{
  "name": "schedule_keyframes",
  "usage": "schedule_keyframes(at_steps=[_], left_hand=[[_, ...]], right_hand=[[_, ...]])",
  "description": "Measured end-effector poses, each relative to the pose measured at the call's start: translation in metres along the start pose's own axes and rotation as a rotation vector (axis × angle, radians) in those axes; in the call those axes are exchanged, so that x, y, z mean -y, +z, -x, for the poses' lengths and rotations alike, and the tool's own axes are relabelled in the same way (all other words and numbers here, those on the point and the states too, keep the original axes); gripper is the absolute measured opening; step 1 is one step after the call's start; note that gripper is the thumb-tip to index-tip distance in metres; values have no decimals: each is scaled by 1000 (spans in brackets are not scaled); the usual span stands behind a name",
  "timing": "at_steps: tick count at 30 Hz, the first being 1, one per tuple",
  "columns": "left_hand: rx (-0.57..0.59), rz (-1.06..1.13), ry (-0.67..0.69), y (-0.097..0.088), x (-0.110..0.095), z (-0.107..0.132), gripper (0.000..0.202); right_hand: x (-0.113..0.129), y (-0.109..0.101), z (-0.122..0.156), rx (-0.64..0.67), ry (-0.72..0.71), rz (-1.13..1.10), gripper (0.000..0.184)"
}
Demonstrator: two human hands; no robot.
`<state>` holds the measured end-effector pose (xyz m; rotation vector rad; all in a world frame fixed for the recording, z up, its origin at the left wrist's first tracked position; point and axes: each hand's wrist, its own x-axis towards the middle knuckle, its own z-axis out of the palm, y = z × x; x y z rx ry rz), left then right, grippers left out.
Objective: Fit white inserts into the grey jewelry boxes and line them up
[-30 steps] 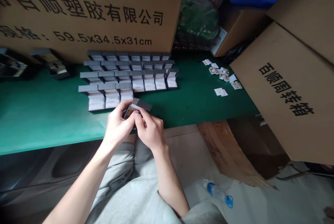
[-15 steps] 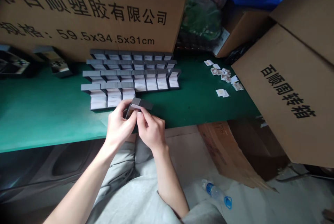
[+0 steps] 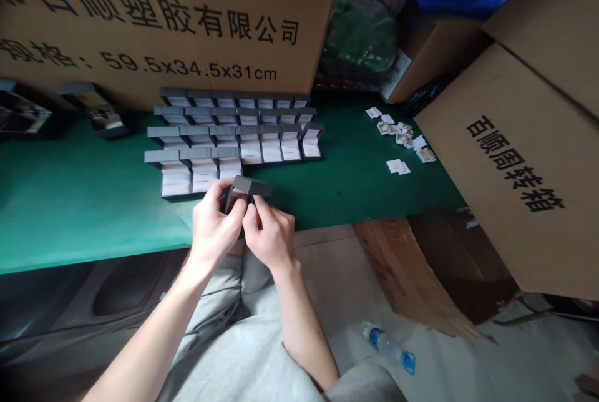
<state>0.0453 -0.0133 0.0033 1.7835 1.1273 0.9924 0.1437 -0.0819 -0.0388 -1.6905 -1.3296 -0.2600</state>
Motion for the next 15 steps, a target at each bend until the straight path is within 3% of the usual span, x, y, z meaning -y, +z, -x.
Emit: schedule_keyframes(at_steps=[5, 15], left_hand=[[6, -15, 3, 1, 4, -2, 18], [-25, 39, 25, 0, 5, -1, 16]], right_hand=[[-4, -1, 2, 84, -2, 6, 39], [-3, -1, 0, 53, -40, 42, 39]])
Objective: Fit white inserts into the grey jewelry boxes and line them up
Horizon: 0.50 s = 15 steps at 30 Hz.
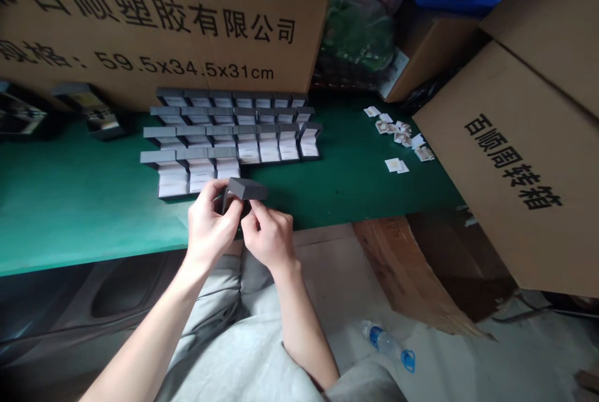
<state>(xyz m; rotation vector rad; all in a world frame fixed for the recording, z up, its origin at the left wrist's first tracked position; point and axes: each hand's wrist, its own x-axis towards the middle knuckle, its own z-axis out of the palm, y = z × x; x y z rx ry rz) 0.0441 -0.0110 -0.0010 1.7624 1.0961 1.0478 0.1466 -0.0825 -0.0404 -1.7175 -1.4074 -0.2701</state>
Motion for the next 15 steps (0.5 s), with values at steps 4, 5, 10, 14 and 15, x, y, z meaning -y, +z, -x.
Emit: schedule_keyframes(at_steps=[4, 5, 10, 14, 15], left_hand=[[-23, 34, -26, 1, 2, 1, 18], [-23, 40, -32, 1, 2, 1, 18], [-24, 34, -32, 1, 2, 0, 18], [-29, 11, -56, 2, 2, 0, 16], [-27, 14, -62, 2, 2, 0, 16]], right_hand=[[1, 0, 0, -30, -25, 12, 38], [1, 0, 0, -25, -24, 16, 38], [1, 1, 0, -26, -28, 12, 38], [1, 1, 0, -40, -43, 3, 37], [1, 1, 0, -43, -45, 1, 37]])
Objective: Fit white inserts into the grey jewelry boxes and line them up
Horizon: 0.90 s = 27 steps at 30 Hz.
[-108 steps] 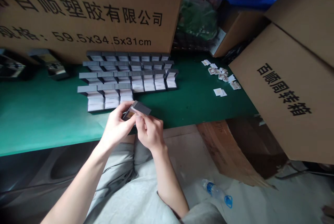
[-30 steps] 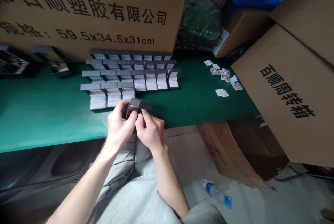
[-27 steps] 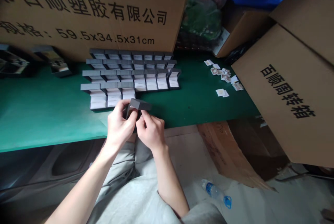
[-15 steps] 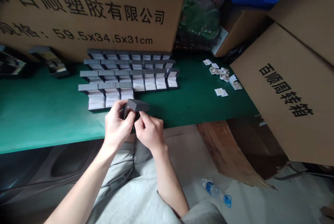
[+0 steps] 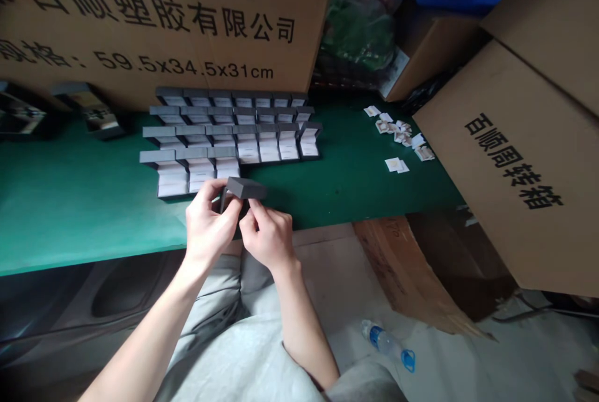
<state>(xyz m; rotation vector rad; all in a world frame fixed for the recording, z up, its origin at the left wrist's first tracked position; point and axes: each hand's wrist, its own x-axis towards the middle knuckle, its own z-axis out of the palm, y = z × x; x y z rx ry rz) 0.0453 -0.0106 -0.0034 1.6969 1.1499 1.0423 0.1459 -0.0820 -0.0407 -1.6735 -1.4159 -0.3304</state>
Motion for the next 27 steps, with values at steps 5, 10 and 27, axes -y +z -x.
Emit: schedule_keyframes(at_steps=[5, 10, 27], left_hand=[[18, 41, 8, 0, 3, -1, 16], [68, 32, 17, -2, 2, -3, 22], [105, 16, -38, -4, -2, -2, 42]], right_hand=[[-1, 0, 0, -25, -13, -16, 35], [0, -1, -1, -31, -3, -33, 36], [0, -3, -1, -6, 19, -6, 39]])
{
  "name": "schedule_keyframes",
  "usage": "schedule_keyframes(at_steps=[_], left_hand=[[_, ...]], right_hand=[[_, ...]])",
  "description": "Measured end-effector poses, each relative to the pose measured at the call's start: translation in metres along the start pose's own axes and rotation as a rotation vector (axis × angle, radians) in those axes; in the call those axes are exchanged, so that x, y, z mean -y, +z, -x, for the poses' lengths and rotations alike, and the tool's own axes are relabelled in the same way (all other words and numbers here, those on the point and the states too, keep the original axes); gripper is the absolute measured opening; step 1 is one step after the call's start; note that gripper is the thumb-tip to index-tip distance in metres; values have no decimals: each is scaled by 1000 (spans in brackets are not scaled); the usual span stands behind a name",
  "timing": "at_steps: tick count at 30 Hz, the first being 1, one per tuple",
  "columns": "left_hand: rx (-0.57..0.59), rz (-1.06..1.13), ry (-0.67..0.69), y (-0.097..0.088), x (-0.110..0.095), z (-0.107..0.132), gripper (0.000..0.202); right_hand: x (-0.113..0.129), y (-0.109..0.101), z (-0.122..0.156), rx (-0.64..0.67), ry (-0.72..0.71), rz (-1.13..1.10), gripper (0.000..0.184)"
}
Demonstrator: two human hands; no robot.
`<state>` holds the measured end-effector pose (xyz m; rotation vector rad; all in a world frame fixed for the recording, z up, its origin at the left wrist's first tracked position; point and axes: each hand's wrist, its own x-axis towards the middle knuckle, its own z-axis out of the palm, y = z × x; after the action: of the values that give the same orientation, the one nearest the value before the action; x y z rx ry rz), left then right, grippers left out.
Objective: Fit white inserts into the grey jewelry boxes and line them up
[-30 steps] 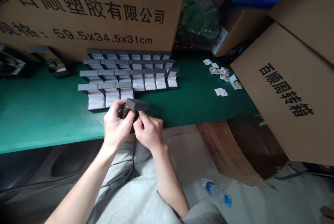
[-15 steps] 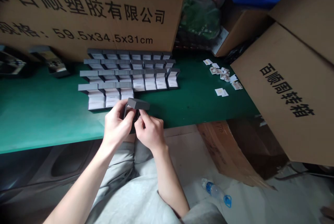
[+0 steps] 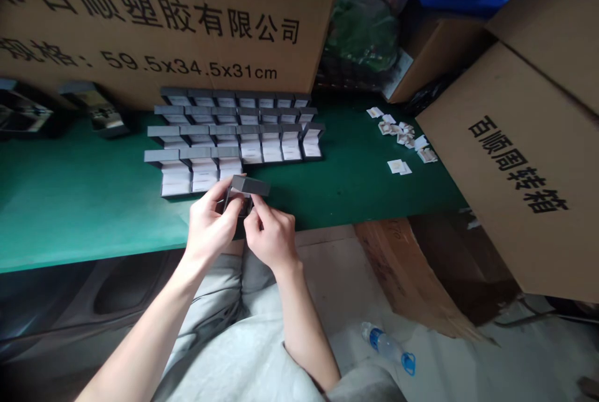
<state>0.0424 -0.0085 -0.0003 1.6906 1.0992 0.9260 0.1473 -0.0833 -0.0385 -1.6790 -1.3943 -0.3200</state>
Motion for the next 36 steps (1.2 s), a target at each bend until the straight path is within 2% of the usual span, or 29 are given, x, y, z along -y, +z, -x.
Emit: schedule_keyframes(at_steps=[6, 10, 16, 22, 36], left_hand=[[50, 23, -9, -2, 0, -3, 44], [70, 41, -16, -4, 1, -3, 46], [54, -3, -18, -4, 1, -2, 54], [19, 3, -18, -2, 2, -1, 50], [47, -9, -37, -3, -1, -4, 49]], right_hand=[[0, -1, 0, 46, 50, -9, 39], [1, -3, -3, 16, 34, -26, 39], [3, -3, -5, -6, 16, -43, 39], [2, -3, -4, 11, 29, -47, 39], [2, -4, -3, 68, 76, -37, 40]])
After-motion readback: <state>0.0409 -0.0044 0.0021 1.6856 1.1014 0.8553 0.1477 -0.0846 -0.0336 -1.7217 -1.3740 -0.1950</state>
